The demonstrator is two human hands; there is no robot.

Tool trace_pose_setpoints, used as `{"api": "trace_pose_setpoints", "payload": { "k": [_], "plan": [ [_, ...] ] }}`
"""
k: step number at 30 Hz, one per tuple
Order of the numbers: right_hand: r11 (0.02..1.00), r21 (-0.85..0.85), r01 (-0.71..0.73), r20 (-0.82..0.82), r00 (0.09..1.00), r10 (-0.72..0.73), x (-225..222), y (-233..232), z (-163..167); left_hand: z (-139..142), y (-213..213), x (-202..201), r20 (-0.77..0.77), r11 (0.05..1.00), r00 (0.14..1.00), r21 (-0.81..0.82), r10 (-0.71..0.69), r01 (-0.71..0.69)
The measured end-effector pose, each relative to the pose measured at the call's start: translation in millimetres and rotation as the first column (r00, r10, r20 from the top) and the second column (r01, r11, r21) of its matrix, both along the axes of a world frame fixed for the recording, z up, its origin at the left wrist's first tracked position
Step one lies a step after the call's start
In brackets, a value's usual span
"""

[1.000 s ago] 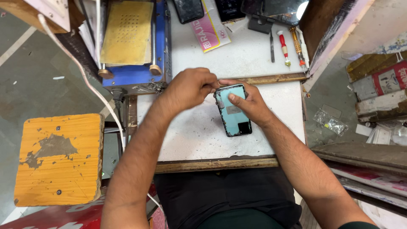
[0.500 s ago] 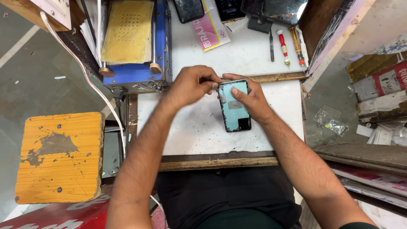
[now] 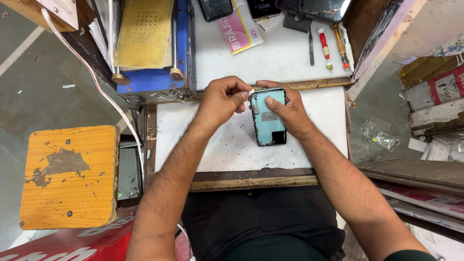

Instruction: The person removes the back cover of a smartphone and uses a screwdriver to unscrew and remove internal components from the device. The removed parts are placed on the workbench.

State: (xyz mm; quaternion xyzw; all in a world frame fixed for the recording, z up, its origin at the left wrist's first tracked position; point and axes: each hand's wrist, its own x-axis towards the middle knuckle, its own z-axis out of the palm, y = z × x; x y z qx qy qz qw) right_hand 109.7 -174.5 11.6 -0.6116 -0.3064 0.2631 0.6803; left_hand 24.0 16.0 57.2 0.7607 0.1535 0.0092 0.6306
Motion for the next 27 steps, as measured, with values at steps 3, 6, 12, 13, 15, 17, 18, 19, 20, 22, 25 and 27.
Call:
{"api": "trace_pose_setpoints", "payload": {
  "k": [3,6,12,13,15,17,18,19,20,22,25,27],
  "plan": [
    [0.999,0.041,-0.003,-0.039,0.999,0.004,-1,1,-1,-2,-11,-8,0.118,0.974,0.989,0.195,0.091,-0.113],
    [0.999,0.044,-0.012,-0.011,1.0,0.013,-2,1,-1,-7,-19,-17,0.343,0.884,0.938,0.423,0.047,-0.199],
    [0.997,0.063,-0.038,-0.012,0.999,0.038,-3,-2,-1,-14,-17,-12,0.091,0.986,0.987,0.08,0.136,-0.143],
    [0.997,0.062,-0.042,-0.03,0.999,0.044,-3,-2,-1,-14,-13,-10,0.068,0.993,0.991,0.01,0.117,-0.117],
    [0.997,0.059,-0.051,-0.063,0.996,0.055,-3,-2,0,-12,-6,-9,0.029,0.989,0.997,-0.129,0.072,-0.068],
    [0.995,0.065,-0.075,-0.037,0.996,0.077,-2,0,0,-10,-2,-13,0.052,0.998,0.997,-0.037,0.062,-0.06],
    [0.994,0.066,-0.083,-0.028,0.996,0.085,-3,0,0,-10,-4,-17,0.058,0.999,0.997,0.007,0.053,-0.054],
    [0.996,0.049,-0.079,-0.035,0.996,0.081,-2,0,1,-10,-7,-21,0.144,0.986,0.987,0.143,0.071,-0.092],
    [0.997,0.032,-0.071,-0.042,0.996,0.072,-2,0,1,-10,-11,-25,0.232,0.953,0.97,0.27,0.073,-0.137],
    [0.999,0.031,-0.031,0.019,0.999,0.03,-4,-1,1,-10,-21,-34,0.37,0.876,0.928,0.433,0.044,-0.214],
    [0.992,0.033,0.121,0.365,0.923,-0.125,-9,-2,2,-6,-28,-42,0.462,0.809,0.887,0.523,-0.005,-0.268],
    [0.946,-0.002,0.323,0.708,0.668,-0.227,-14,1,4,0,-28,-46,0.42,0.811,0.908,0.528,0.01,-0.253]
  ]
}}
